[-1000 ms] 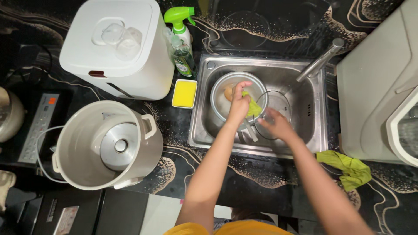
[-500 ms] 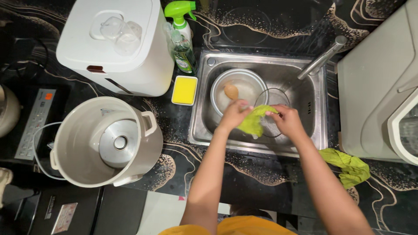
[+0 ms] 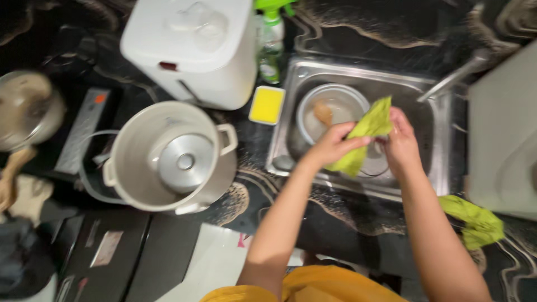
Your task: The person wipes the inner pot and interior of a rice cooker with a green cloth, rinses the cloth under the kitchen tap, and continues wiping the pot, cooker body, and lid on the counter.
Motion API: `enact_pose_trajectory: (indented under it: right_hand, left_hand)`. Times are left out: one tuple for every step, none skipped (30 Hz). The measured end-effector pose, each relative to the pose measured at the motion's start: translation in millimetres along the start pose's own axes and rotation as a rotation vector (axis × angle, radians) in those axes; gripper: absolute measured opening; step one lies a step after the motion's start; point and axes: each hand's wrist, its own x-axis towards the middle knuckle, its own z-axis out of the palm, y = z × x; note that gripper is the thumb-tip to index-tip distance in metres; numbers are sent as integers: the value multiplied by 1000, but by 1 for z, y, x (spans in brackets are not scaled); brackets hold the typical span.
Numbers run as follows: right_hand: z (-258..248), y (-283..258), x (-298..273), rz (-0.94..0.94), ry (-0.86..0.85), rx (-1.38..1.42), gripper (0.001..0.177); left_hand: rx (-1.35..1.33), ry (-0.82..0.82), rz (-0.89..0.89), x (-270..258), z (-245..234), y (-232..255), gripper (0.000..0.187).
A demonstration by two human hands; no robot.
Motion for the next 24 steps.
enact_pose_trajectory:
  right_hand:
    - [15, -2, -11, 149, -46, 145, 34]
    - [31, -2, -21, 304, -94, 288, 41]
    - [48, 0, -30, 334, -140, 357, 44]
    - [63, 3, -39, 361, -183, 426, 48]
    - [75, 6, -47, 388, -226, 494, 53]
    - [83, 9, -52, 416, -283, 518, 53]
    - [92, 13, -54, 443, -340, 541, 54]
    - [99, 17, -56, 474, -392, 567, 54]
    - [105, 21, -58, 526, -275, 503, 54]
    - [110, 24, -59, 573, -157, 437, 53]
    - [114, 27, -61, 617, -40, 370, 54]
    - [115, 30, -61, 598, -58, 365, 58]
    - [111, 31, -62, 580, -76, 360, 62]
    - [109, 34, -62, 562, -98, 356, 66]
    - [107, 39, -63, 485, -79, 162, 61]
    - [101, 42, -64, 400, -60, -29, 58]
    - [96, 46, -65, 312, -39, -218, 58]
    - [93, 55, -68, 293, -38, -273, 56]
    - [92, 64, -70, 273, -38, -329, 54]
    - [91, 72, -72, 250, -36, -386, 52]
    - [93, 80, -79, 349, -106, -102, 44]
    - [97, 87, -87, 438, -160, 129, 46]
    - [103, 92, -96, 524, -202, 349, 47]
    - [110, 95, -106, 553, -215, 505, 49]
  left_hand:
    - [-77, 36, -54, -3, 8, -1, 36]
    - [-155, 77, -107, -5, 16, -2, 39]
    - [-235, 118, -158, -13, 16, -2, 42]
    - [-302, 119, -222, -23, 11, -2, 43]
    - [-370, 119, -286, -34, 8, -2, 45]
    - [-443, 110, -350, -43, 6, -2, 46]
    - [-457, 113, -380, -51, 1, -1, 47]
    - [-473, 114, -415, -60, -5, 0, 48]
    - [-488, 115, -451, -68, -10, 2, 49]
    - [-569, 142, -413, -75, -18, 5, 49]
    - [-649, 170, -375, -83, -28, 8, 49]
    - [-727, 197, -335, -90, -40, 11, 49]
    - [-702, 186, -299, -98, -51, 14, 49]
    - [-674, 179, -262, -106, -63, 16, 49]
    - [-645, 172, -225, -113, -71, 17, 49]
    - [-474, 256, -165, -119, -75, 18, 50]
    - [-301, 338, -107, -124, -76, 19, 52]
    - [-129, 414, -53, -128, -74, 19, 56]
    - [115, 476, 36, -129, -70, 18, 55]
    - [359, 531, 129, -126, -64, 20, 54]
    - [604, 578, 222, -127, -62, 23, 53]
    - [699, 446, 243, -131, -57, 28, 51]
    - [792, 312, 265, -134, -51, 35, 49]
    - [799, 217, 179, -142, -45, 43, 50]
